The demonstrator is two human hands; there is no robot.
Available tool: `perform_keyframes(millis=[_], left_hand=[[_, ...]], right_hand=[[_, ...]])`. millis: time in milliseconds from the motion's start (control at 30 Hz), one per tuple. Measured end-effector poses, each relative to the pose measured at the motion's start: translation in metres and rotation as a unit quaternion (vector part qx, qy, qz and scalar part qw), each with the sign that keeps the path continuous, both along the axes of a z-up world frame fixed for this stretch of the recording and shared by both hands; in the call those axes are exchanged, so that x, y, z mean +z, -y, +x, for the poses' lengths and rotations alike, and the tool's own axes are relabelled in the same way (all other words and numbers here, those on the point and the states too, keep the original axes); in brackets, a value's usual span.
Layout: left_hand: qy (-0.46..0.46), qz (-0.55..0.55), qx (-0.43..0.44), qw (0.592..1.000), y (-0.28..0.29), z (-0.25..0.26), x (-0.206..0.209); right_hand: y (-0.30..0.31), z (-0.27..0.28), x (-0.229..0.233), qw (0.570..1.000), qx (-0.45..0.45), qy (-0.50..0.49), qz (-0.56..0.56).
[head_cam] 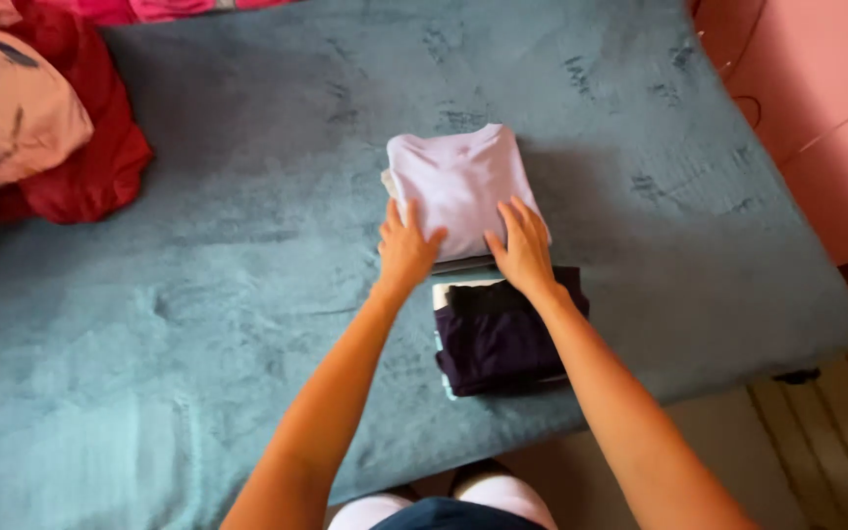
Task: Organizing and putting away folded clothes, shirts, shorts, and undergarments into a storage basket and wire mesh organizer racks inside a bedroom or closet.
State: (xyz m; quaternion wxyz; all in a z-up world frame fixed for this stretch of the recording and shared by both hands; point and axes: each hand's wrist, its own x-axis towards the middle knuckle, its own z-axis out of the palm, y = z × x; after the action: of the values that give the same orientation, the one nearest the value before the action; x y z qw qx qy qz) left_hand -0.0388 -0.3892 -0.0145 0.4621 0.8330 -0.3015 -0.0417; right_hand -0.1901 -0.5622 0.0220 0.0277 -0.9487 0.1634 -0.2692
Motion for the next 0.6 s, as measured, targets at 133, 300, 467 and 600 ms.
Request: perform_keyframes(millis=[133,300,467,600], left_hand=[[-0.108,-0.01,0.052,0.993,0.031,0.012,-0.014],[-0.192,0.026,0.033,0.981,0.064,0.023,-0.059],[-0.2,-0.006,0.056,0.978,0.072,0.024,-0.071],[-0.282,-0.015,0.108,0.953,0.073,0.035,-0.092]], right_hand=[[0.054,0.013,-0.011,0.998,-0.027,-0.032,0.039],[0.103,0.028,-0.048,0.972,-0.092,-0.123,0.177],[0.141,0.043,-0.081,0.943,-0.115,-0.08,0.302],[0.133,0.047,-0.046,0.883,-0.212,-0.088,0.409]])
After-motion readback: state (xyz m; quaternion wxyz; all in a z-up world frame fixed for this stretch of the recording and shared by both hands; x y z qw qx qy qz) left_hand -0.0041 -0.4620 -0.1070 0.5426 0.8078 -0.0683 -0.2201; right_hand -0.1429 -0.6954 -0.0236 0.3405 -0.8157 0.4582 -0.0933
